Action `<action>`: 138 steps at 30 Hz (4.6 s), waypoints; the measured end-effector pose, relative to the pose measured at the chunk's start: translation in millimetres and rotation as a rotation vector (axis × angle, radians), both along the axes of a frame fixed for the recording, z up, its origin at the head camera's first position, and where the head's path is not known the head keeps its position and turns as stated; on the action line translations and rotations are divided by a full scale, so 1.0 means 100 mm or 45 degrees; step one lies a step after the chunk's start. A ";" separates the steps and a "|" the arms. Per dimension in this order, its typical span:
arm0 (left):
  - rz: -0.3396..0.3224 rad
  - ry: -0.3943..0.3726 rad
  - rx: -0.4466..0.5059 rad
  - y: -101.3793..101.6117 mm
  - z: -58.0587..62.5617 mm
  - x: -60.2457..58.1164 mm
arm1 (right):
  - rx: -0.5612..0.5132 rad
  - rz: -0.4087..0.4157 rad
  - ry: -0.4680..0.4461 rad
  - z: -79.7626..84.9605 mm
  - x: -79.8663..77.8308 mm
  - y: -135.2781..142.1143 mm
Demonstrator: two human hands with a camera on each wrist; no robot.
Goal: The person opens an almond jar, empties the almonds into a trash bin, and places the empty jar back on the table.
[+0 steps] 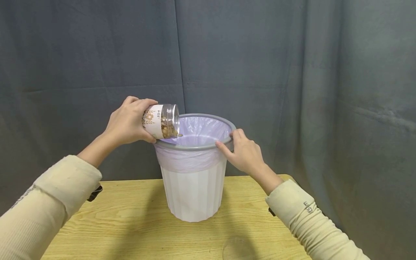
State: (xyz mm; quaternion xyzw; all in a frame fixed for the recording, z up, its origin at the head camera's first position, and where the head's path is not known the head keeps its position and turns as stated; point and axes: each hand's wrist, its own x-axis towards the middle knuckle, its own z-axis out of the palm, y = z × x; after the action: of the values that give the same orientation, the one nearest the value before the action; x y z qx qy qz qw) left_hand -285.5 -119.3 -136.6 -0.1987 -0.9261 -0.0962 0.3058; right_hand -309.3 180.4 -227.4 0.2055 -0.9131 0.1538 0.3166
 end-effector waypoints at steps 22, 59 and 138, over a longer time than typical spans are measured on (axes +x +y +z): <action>0.013 0.015 -0.046 0.01 0.02 0.01 | -0.001 0.016 0.011 0.00 0.01 0.01; 0.006 0.023 -0.142 0.05 0.04 -0.01 | -0.007 0.009 0.020 0.00 0.00 -0.02; 0.050 0.104 -0.311 0.09 0.08 -0.06 | -0.011 0.016 0.060 -0.02 -0.02 -0.04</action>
State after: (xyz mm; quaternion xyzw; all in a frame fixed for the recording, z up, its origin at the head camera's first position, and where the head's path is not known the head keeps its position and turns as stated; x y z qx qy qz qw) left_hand -291.6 -110.3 -128.7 -0.2200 -0.9214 0.0314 0.3187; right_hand -311.2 176.1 -229.7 0.2135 -0.9035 0.1550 0.3379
